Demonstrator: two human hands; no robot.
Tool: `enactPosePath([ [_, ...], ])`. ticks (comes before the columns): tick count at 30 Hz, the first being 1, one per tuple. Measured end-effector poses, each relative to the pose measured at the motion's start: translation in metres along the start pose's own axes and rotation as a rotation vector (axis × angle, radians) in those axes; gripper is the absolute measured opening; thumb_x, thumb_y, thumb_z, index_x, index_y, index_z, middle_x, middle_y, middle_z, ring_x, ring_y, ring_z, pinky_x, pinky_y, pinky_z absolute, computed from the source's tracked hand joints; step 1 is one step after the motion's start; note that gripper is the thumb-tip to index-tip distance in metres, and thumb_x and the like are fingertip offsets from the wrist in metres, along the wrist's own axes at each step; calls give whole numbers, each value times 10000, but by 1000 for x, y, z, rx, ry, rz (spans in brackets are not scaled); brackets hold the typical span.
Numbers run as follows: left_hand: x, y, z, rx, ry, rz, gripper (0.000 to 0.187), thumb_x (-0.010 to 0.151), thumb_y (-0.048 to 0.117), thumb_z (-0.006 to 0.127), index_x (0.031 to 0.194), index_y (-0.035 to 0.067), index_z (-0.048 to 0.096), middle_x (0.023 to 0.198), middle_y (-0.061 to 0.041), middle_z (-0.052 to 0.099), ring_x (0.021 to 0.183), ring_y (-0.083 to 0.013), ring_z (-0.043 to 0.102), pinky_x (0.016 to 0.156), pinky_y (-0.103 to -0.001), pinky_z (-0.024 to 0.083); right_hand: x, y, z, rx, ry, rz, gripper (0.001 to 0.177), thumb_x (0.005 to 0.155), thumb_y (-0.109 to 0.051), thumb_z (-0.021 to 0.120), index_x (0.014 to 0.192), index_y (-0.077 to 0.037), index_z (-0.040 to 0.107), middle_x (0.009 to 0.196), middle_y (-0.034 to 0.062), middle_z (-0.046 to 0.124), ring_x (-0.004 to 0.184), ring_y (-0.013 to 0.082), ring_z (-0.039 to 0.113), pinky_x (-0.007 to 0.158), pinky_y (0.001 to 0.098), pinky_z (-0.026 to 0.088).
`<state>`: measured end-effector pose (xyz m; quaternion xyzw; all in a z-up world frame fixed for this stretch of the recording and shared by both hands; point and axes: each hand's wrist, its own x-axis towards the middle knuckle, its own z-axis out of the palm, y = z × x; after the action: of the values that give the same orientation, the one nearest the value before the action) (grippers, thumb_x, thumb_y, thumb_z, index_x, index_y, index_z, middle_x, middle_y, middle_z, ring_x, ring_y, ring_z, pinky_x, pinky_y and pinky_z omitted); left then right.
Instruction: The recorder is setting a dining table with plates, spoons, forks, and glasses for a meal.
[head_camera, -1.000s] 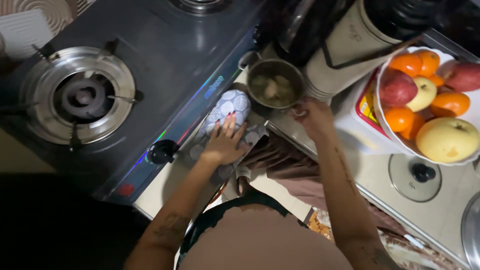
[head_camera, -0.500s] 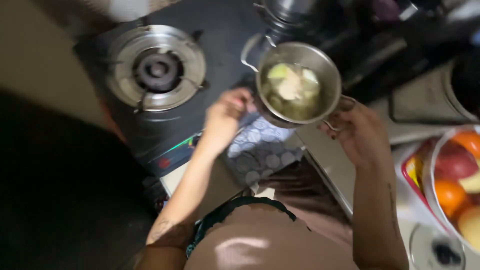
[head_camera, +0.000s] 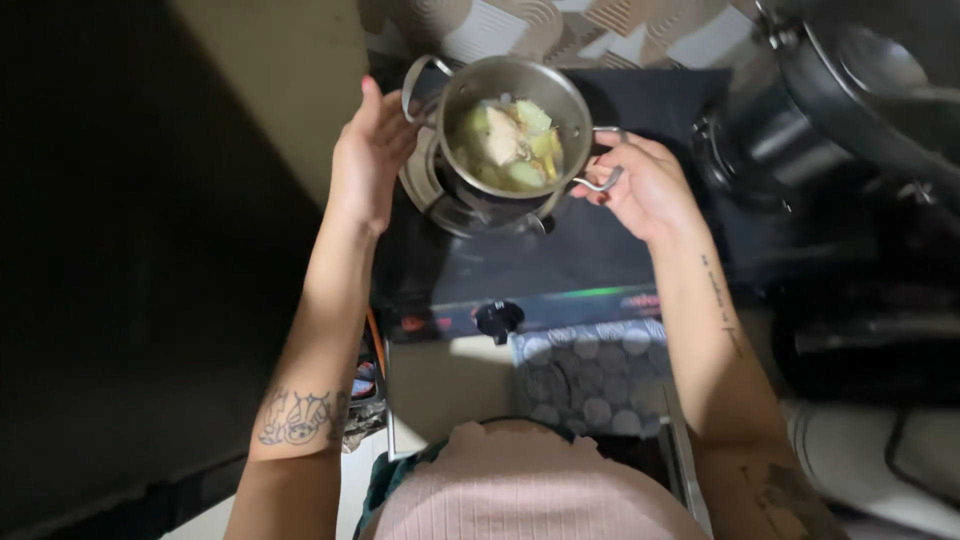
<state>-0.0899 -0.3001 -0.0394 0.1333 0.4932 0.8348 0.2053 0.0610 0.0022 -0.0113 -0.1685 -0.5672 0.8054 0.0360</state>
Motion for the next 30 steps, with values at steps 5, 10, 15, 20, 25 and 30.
enactPosePath([
  [5,16,-14,-24,-59,80,-33,875,985,617,465,1475,-107,445,1469,-238,551,1422,-366,499,1218,-465,334,42,11,2,28,1,55,329,909,0,517,1231,28,581,811,122,681,680,251,671,597,365,540],
  [10,17,-16,-26,-102,97,-69,870,990,618,472,1482,-98,413,1478,-229,558,1451,-356,479,1234,-462,310,55,21,-9,43,-26,98,350,923,-6,521,1260,53,596,792,115,664,664,238,660,601,348,539],
  [15,15,-14,-24,-84,61,-53,903,982,629,457,1492,-115,422,1500,-244,531,1465,-372,450,1239,-471,271,51,13,-2,8,6,70,344,945,-25,534,1287,17,546,830,148,694,661,274,688,558,344,502],
  [20,15,-15,-24,-71,52,-54,930,983,644,447,1510,-120,381,1539,-264,495,1491,-386,425,1250,-481,264,49,11,-2,-43,20,90,369,961,-38,529,1326,5,551,880,149,717,681,290,708,553,329,487],
  [25,12,-9,-18,-68,49,-51,965,988,653,439,1536,-132,320,1577,-285,446,1515,-401,381,1259,-484,244,44,10,0,-42,23,102,373,953,-43,510,1320,-1,558,959,153,769,716,279,726,574,318,492],
  [30,18,-17,-24,-45,60,-54,981,977,653,464,1537,-133,286,1596,-302,405,1526,-423,369,1258,-495,245,49,21,-10,41,-44,40,341,992,5,550,1329,48,584,971,136,675,819,228,696,725,408,616],
])
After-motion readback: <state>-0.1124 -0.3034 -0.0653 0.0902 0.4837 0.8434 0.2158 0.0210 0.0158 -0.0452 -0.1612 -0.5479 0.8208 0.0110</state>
